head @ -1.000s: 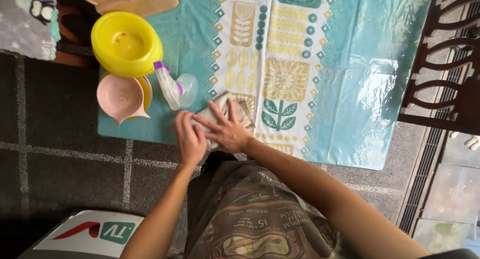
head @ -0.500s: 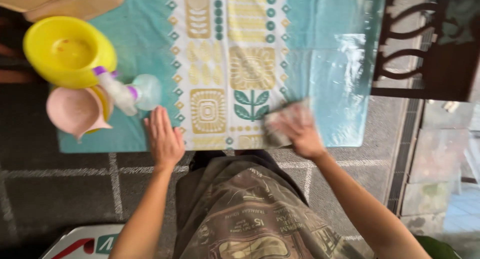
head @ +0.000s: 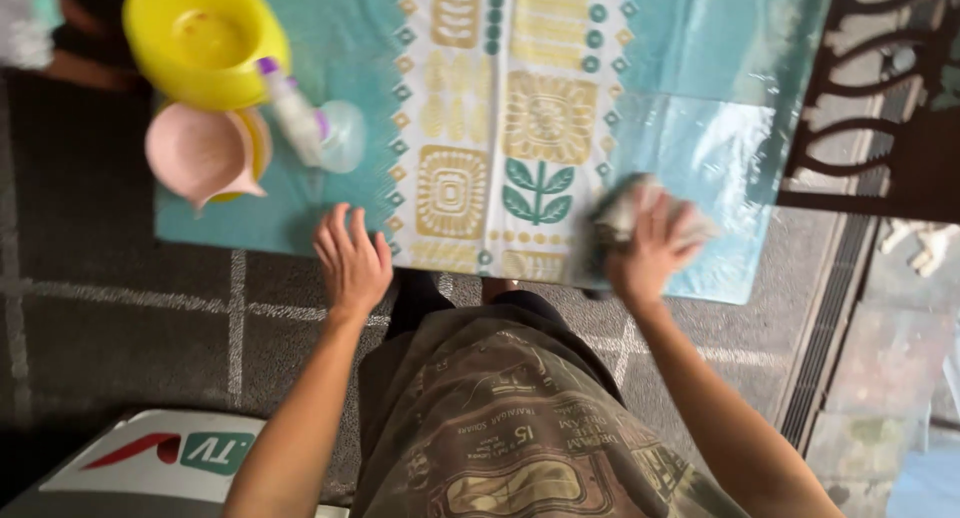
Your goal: Wet a rag at the sink, then spray and wipe down a dining table.
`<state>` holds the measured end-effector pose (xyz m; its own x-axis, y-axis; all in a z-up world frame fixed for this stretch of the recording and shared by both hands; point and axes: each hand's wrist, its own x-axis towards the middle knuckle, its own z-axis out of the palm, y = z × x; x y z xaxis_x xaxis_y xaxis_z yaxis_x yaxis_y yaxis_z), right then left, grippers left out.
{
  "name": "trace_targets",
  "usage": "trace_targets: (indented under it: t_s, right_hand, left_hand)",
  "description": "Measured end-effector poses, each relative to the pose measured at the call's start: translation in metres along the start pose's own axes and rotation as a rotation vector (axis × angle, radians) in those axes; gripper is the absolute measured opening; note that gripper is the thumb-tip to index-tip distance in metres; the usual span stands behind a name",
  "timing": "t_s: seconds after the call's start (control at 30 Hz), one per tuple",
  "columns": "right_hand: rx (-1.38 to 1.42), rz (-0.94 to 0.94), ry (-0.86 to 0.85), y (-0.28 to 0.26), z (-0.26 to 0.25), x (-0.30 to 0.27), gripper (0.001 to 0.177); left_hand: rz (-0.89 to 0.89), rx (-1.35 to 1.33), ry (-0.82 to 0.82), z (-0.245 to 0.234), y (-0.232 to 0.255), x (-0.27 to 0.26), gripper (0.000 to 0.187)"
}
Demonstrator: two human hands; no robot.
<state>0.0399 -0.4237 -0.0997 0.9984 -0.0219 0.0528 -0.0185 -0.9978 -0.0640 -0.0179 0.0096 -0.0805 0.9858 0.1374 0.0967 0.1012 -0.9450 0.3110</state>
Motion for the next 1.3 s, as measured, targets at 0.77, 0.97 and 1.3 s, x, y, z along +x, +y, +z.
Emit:
trace_targets:
  t_s: [0.77, 0.97, 1.3]
  right_hand:
    - [-0.035, -0.506, -0.066, -0.041, 0.015, 0.022, 0.083]
    - [-0.066, 0.263, -0.168, 0.127, 0.003, 0.038, 0.067]
    - [-0.018, -0.409, 0.014, -0.19, 0.057, 0.09, 0.083]
  left_hand:
    - [0.371, 0.171, 0.071, -0.015, -0.058, -0.029, 0.034]
    - [0.171, 0.262, -0.278, -0.047, -0.011, 0.003, 0.03]
    - [0.17, 0.012, -0.101, 0.007, 0.027, 0.08, 0.072]
